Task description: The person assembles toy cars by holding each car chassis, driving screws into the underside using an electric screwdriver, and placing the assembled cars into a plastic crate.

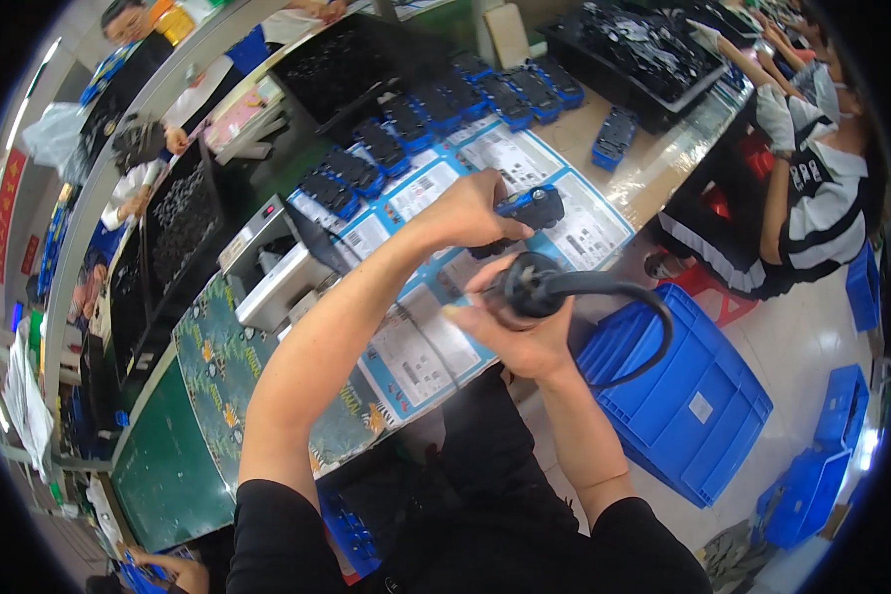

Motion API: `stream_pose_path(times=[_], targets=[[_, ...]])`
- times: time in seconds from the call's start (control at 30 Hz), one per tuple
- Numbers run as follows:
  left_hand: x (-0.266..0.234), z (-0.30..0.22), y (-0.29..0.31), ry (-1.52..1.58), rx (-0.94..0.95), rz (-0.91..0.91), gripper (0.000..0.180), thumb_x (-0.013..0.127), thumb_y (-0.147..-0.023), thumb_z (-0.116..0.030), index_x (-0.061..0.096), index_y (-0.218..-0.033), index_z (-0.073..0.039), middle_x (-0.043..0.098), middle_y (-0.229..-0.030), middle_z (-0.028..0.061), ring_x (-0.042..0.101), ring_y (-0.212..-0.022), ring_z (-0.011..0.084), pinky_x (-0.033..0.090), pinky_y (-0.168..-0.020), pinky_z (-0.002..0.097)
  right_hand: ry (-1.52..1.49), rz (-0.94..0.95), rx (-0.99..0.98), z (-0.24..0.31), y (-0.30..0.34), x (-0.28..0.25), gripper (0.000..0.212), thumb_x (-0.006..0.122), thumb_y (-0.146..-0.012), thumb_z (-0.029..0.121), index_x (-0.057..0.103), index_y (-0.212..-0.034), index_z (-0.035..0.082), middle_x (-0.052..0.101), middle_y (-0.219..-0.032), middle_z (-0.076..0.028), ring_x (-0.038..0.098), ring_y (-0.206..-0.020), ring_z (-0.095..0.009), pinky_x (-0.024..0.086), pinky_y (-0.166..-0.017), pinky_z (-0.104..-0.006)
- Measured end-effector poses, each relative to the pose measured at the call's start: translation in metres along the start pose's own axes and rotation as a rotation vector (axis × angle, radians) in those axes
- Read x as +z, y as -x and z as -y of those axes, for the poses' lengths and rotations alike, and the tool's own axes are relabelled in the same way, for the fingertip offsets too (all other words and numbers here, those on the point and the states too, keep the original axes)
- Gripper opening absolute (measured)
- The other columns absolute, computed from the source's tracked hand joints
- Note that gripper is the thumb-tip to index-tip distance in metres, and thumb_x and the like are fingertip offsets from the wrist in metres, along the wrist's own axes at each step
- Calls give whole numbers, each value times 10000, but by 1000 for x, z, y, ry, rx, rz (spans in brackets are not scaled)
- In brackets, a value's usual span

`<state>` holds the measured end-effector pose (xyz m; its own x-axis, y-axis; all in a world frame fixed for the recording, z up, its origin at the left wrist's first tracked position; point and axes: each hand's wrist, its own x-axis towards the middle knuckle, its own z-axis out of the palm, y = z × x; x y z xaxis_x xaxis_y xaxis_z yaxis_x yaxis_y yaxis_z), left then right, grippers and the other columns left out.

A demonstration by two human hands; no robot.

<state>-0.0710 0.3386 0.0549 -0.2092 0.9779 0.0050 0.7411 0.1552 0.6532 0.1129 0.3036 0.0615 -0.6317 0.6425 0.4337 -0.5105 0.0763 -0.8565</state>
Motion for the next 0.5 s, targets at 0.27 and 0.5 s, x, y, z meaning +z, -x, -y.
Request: stream_pose_path(times=[0.27,0.5], targets=[[-124,-33,219,909,-57,-415,463,685,-890,-141,494,-1278,23,645,-1073,140,667,-914,217,562,-758,316,8,-179,56,-9,2,0,224,760,-773,-48,616,-931,20,597,-705,-16,558,-568,-81,442,-536,-218],[-32,28,395,1339,-307,-816,579,344,-1023,-526,525,-1190,-2,656,-1070,184,704,-807,261,608,-637,377,-445,5,-112,25,-7,59,93,566,-900,48,504,-963,19,448,-637,-35,476,-533,-142,453,-568,-309]])
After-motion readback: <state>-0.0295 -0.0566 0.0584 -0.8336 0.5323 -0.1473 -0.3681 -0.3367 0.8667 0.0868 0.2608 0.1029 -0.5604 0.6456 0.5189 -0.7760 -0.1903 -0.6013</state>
